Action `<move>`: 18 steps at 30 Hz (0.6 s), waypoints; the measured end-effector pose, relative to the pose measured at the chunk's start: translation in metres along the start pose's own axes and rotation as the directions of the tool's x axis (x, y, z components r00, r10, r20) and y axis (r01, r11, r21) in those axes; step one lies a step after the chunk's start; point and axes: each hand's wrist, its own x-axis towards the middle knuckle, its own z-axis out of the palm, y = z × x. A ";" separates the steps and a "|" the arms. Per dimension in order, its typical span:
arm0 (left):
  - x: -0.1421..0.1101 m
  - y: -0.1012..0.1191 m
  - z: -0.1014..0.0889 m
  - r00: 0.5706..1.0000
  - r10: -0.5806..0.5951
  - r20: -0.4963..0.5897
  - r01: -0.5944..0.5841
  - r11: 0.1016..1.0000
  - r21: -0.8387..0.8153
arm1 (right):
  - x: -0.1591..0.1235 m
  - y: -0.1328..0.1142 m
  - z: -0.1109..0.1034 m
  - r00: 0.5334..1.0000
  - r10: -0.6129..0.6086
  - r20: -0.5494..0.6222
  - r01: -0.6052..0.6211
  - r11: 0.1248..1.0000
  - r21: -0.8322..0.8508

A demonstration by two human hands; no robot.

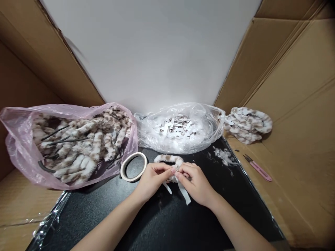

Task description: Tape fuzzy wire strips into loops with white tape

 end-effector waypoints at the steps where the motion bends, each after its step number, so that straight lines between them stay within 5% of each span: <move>1: 0.000 0.000 0.000 1.000 -0.013 -0.013 0.013 1.000 -0.017 | 0.000 0.000 0.000 1.000 -0.010 0.001 0.010 1.000 0.013; 6: 0.000 -0.001 0.002 0.997 -0.026 -0.067 0.022 0.998 -0.063 | -0.002 -0.002 -0.001 0.997 -0.080 0.022 0.079 0.997 0.014; 18: -0.002 0.001 0.004 0.997 -0.022 -0.076 0.023 1.000 0.009 | 0.000 0.000 0.000 0.999 0.034 -0.003 -0.034 0.999 0.008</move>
